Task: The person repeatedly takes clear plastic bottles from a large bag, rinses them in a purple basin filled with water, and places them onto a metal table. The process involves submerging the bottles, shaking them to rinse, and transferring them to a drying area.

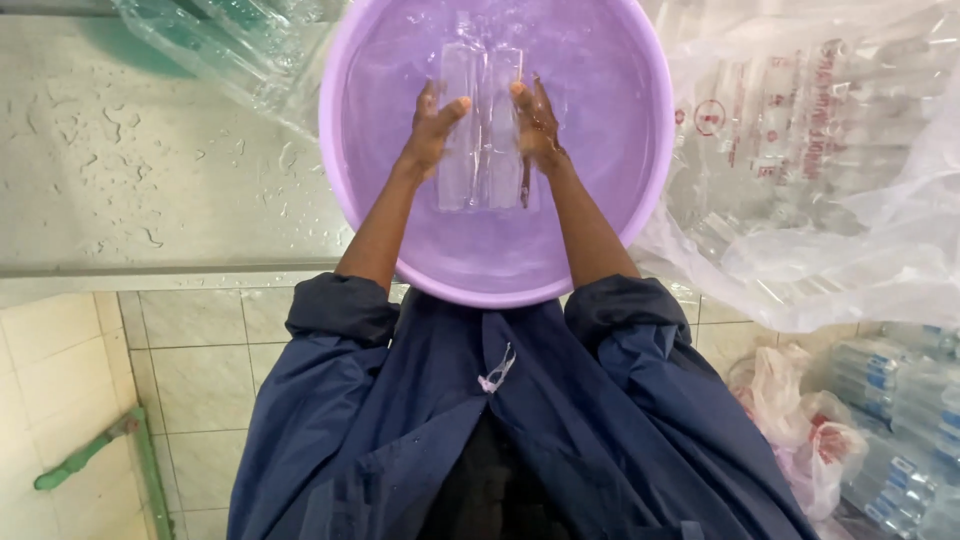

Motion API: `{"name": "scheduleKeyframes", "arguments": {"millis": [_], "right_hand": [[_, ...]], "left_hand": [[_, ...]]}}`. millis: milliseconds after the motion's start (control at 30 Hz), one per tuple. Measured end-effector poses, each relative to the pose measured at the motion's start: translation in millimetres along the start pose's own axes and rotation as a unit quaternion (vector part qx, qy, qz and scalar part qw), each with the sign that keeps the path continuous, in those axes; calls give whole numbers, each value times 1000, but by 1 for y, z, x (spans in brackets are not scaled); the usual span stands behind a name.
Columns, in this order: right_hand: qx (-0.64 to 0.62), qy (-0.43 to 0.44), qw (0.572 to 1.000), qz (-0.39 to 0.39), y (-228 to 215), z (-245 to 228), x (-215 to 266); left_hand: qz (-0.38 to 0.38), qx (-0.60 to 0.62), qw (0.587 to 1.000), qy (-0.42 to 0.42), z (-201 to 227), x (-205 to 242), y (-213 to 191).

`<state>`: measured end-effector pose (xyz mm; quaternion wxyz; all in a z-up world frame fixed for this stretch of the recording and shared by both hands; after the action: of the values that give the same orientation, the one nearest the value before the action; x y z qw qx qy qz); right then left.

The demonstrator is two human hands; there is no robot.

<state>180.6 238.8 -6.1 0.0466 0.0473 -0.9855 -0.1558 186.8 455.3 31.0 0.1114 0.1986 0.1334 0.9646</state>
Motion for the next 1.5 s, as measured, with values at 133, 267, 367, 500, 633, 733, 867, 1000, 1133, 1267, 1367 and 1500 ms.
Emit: {"name": "scheduleKeyframes", "arguments": {"millis": [133, 267, 367, 500, 633, 733, 867, 1000, 1133, 1267, 1367, 1500], "right_hand": [[255, -10, 966, 44, -15, 2, 5], [153, 85, 981, 83, 9, -25, 10], [54, 134, 987, 73, -7, 14, 5], [119, 40, 992, 23, -18, 33, 2], [-21, 154, 984, 82, 5, -5, 8], [61, 154, 984, 71, 0, -7, 10], [182, -48, 982, 17, -71, 93, -1], [89, 29, 995, -23, -22, 25, 7], [8, 170, 985, 33, 18, -32, 18], [34, 55, 998, -20, 30, -79, 22], [-18, -25, 995, -100, 60, -141, 36], [-39, -80, 985, -145, 70, -211, 15]], "left_hand": [[-11, -44, 998, -41, 20, 16, 12], [-7, -82, 995, -62, 13, 13, 10], [-9, -51, 998, -44, -3, 4, 1], [-13, -62, 998, 0, -9, -2, -3], [-22, 1, 997, 69, -21, -12, -2], [-4, 1, 998, 63, -40, -26, -10], [-18, -41, 996, 73, -13, -13, 5], [0, -51, 998, 38, -2, -4, 8], [-23, -51, 996, 70, 14, 9, 10], [-34, -151, 979, 136, 72, 57, 27], [-32, -140, 970, 194, 110, 91, 47], [-21, -157, 935, 316, 175, 111, 65]]}}
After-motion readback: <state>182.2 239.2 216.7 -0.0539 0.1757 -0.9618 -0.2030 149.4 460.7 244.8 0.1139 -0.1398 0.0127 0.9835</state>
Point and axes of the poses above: each hand's wrist, its own x-axis away from the middle knuckle, its own y-axis out of the palm, z = x × y, the point moved 6 cm from there along -x, towards the middle knuckle, and after that the axes turned 7 degrees about y, right-handed, at the moved point
